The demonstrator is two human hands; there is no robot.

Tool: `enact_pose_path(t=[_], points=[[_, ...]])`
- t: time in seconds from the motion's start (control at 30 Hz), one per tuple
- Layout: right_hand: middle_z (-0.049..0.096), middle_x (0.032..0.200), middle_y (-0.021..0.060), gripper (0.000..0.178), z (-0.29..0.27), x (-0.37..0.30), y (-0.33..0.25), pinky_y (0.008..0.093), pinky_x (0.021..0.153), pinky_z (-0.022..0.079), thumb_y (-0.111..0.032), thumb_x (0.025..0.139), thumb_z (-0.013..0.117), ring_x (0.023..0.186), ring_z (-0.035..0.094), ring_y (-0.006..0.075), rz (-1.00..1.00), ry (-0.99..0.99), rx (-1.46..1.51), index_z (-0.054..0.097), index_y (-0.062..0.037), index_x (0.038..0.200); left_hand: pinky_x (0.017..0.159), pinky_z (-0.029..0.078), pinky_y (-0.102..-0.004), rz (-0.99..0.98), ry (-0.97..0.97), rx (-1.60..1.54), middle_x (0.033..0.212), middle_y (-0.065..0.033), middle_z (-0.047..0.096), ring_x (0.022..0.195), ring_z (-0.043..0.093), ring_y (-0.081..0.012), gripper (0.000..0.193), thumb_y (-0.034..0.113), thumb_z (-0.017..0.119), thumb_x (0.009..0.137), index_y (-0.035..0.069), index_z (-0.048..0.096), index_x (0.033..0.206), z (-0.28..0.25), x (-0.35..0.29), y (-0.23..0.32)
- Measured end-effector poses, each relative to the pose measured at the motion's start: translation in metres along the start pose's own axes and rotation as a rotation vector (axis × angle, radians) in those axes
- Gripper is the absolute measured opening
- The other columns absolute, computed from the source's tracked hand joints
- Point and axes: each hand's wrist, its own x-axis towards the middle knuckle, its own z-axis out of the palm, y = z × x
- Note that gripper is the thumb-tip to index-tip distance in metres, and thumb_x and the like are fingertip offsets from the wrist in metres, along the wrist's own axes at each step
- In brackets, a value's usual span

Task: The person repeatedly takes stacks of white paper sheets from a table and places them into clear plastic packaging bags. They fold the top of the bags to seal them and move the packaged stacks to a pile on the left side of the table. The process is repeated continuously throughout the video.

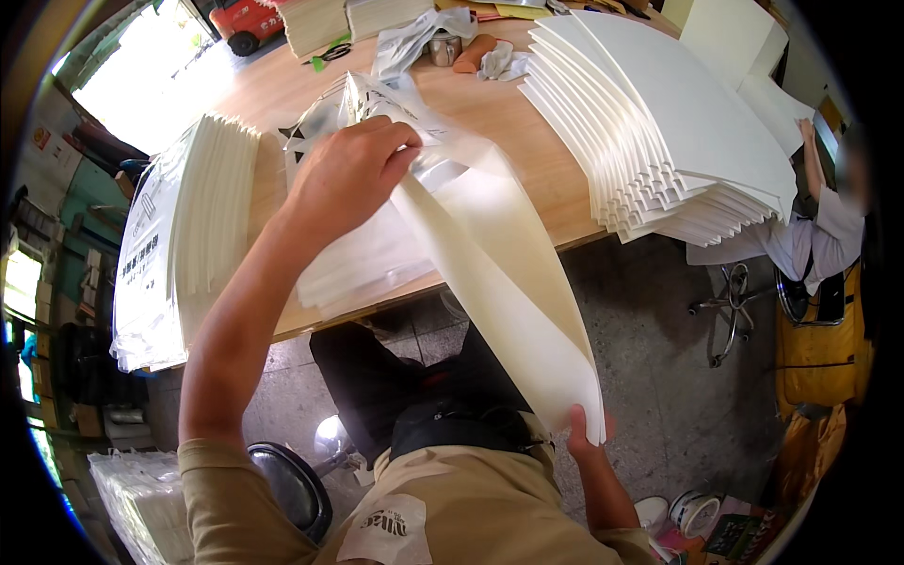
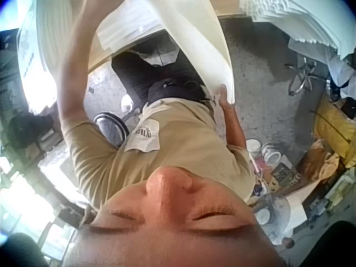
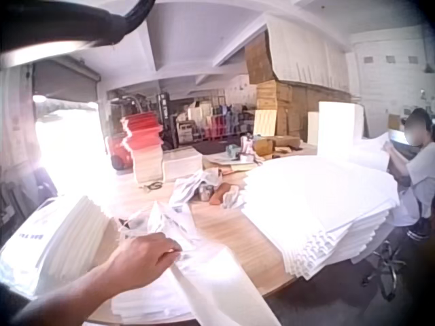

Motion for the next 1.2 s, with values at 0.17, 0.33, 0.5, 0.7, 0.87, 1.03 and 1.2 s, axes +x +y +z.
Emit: enact_pose_path(t=[0.17, 0.33, 0.5, 0.7, 0.87, 1.03, 1.2], points=[[0.071, 0.101, 0.0252, 0.04, 0.008, 0.006, -0.003, 0.0368, 0.068, 0.058, -0.009, 0.09, 0.061, 0.078, 0.073, 0.0325, -0.175, 0.03, -0.227, 0.059, 0.0109, 0.124, 0.065, 0.053, -0.0424, 0.149, 0.09, 0.092, 0.085, -0.0108, 0.063, 0.075, 0.065, -0.0323, 0.01, 0.015, 0.06, 0.092, 0.007, 0.065, 0.095, 0.016, -0.004, 0.019], [0.07, 0.107, 0.0263, 0.041, 0.018, 0.021, -0.02, 0.0365, 0.068, 0.058, -0.006, 0.088, 0.06, 0.08, 0.073, 0.0332, -0.25, 0.057, -0.192, 0.058, 0.011, 0.125, 0.061, 0.053, -0.0374, 0.332, 0.083, 0.247, 0.079, -0.0064, 0.056, 0.068, 0.064, -0.0245, 0.01, 0.01, 0.061, 0.087, 0.008, 0.063, 0.096, 0.03, -0.013, 0.043], [0.068, 0.113, 0.0284, 0.042, 0.024, 0.031, -0.026, 0.0351, 0.067, 0.059, -0.002, 0.087, 0.058, 0.084, 0.074, 0.0343, -0.302, -0.009, -0.163, 0.054, 0.0128, 0.127, 0.063, 0.054, -0.0351, 0.395, 0.112, 0.223, 0.08, -0.0065, 0.054, 0.075, 0.064, -0.0214, 0.019, 0.007, 0.062, 0.075, 0.004, 0.061, 0.093, 0.042, -0.023, 0.066], [0.067, 0.114, 0.03, 0.043, 0.027, 0.039, -0.032, 0.034, 0.067, 0.059, 0.002, 0.087, 0.058, 0.087, 0.074, 0.0359, -0.455, -0.019, -0.198, 0.052, 0.0139, 0.127, 0.062, 0.052, -0.0346, 0.396, 0.108, 0.122, 0.08, -0.0062, 0.055, 0.073, 0.064, -0.0223, 0.016, 0.007, 0.061, 0.074, 0.006, 0.059, 0.09, 0.062, -0.029, 0.073], [0.071, 0.093, 0.0233, 0.042, 0.039, 0.043, -0.035, 0.0381, 0.064, 0.056, -0.008, 0.087, 0.062, 0.073, 0.071, 0.0349, -0.385, 0.018, -0.206, 0.058, 0.0099, 0.125, 0.062, 0.053, -0.0336, 0.462, 0.007, -0.019, 0.08, -0.0063, 0.053, 0.072, 0.063, -0.0221, 0.015, 0.01, 0.062, 0.074, 0.006, 0.056, 0.087, 0.059, -0.046, 0.111], [0.071, 0.095, 0.0243, 0.042, 0.049, 0.061, -0.064, 0.038, 0.063, 0.056, -0.006, 0.087, 0.062, 0.073, 0.071, 0.0351, -0.347, 0.038, -0.211, 0.059, 0.0099, 0.125, 0.062, 0.052, -0.0342, 0.401, 0.0, 0.05, 0.08, -0.0057, 0.053, 0.071, 0.062, -0.0221, 0.015, 0.01, 0.062, 0.075, 0.007, 0.056, 0.089, 0.051, -0.061, 0.121], [0.07, 0.106, 0.0275, 0.046, 0.053, 0.078, -0.064, 0.0376, 0.064, 0.057, -0.001, 0.085, 0.061, 0.076, 0.072, 0.0353, -0.531, 0.063, -0.264, 0.055, 0.0107, 0.129, 0.064, 0.052, -0.0373, 0.169, 0.139, 0.119, 0.078, -0.0081, 0.054, 0.071, 0.062, -0.0272, 0.012, 0.007, 0.06, 0.077, 0.006, 0.057, 0.089, 0.037, -0.036, 0.089]])
